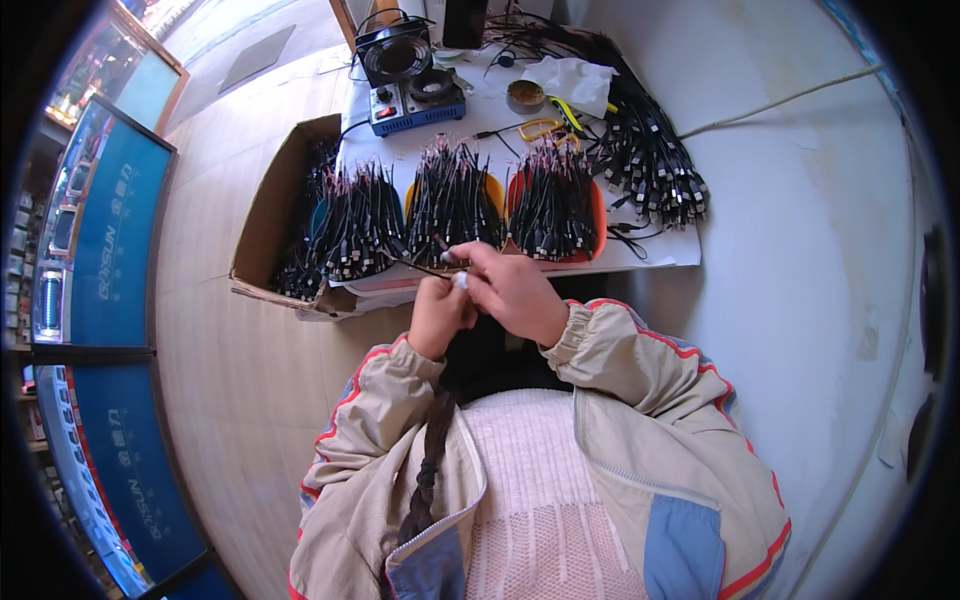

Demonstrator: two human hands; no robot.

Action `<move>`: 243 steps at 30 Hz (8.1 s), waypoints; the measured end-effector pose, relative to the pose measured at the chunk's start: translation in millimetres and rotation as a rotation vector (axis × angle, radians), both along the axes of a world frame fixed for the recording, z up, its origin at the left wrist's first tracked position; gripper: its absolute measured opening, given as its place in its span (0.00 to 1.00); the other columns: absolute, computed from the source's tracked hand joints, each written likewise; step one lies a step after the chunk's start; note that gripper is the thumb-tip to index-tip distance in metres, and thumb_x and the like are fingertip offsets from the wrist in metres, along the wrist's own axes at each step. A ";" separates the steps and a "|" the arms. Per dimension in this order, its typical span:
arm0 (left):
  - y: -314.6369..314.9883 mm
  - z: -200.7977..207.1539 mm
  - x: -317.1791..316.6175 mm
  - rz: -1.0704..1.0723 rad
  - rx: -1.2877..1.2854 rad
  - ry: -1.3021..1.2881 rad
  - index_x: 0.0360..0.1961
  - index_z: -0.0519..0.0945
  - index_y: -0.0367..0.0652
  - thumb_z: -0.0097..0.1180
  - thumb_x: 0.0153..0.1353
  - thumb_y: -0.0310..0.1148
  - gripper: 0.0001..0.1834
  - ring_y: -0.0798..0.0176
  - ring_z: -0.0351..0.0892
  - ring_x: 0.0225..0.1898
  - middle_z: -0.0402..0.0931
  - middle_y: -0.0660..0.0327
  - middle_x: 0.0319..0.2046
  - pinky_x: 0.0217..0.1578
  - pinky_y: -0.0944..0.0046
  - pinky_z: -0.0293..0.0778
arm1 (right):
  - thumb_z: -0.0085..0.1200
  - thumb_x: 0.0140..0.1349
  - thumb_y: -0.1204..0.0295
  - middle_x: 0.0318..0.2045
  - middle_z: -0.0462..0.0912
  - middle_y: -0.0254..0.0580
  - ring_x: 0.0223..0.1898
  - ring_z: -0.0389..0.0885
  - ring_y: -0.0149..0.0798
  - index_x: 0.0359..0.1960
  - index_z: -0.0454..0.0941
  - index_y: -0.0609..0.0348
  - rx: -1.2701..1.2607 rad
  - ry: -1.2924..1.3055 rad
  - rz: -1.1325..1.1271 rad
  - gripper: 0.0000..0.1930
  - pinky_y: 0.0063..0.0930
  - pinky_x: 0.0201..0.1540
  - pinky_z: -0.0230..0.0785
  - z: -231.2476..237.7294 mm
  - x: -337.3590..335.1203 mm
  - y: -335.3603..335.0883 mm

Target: The person repeatedly picks up black wires, strips the ends, and solders them using a soldering iron and solder wire. Finished wires are placed into a cardboard box on the table.

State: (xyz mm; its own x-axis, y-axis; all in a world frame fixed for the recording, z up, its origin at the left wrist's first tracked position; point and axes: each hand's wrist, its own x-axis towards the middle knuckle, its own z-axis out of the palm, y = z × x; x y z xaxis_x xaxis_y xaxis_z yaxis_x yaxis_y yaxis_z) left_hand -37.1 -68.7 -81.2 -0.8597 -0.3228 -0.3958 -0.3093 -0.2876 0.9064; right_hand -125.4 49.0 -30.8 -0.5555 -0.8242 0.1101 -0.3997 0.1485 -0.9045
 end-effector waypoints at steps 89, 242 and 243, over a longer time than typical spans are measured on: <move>57.6 87.2 2.3 -0.132 0.519 0.457 0.43 0.73 0.36 0.48 0.68 0.25 0.06 0.73 0.68 0.25 0.78 0.57 0.32 0.27 0.74 0.64 | 0.56 0.64 0.77 0.33 0.79 0.32 0.35 0.77 0.21 0.38 0.76 0.62 -0.593 -0.637 -0.039 0.04 0.15 0.37 0.70 37.9 -1.1 85.6; 97.2 66.9 68.8 -0.432 0.555 0.461 0.38 0.79 0.31 0.48 0.69 0.27 0.10 0.78 0.57 0.17 0.76 0.60 0.24 0.18 0.76 0.51 | 0.53 0.65 0.74 0.31 0.76 0.31 0.31 0.76 0.24 0.41 0.74 0.59 -0.496 -1.080 0.155 0.05 0.21 0.38 0.75 29.3 64.8 145.0; 95.8 64.9 62.7 -0.422 0.510 0.471 0.40 0.79 0.31 0.48 0.69 0.27 0.10 0.78 0.58 0.17 0.76 0.60 0.24 0.18 0.76 0.52 | 0.53 0.65 0.74 0.30 0.76 0.32 0.30 0.76 0.26 0.40 0.74 0.60 -0.519 -1.148 0.164 0.05 0.23 0.38 0.75 23.3 59.8 143.1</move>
State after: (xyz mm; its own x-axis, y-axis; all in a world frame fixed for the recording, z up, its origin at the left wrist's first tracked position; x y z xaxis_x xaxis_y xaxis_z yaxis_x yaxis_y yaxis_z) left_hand 25.6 27.1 -16.3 -0.9817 0.1883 0.0270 -0.1028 -0.6445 0.7576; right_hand -65.6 192.1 -7.5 -0.4413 -0.8967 -0.0353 0.6696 -0.3028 -0.6782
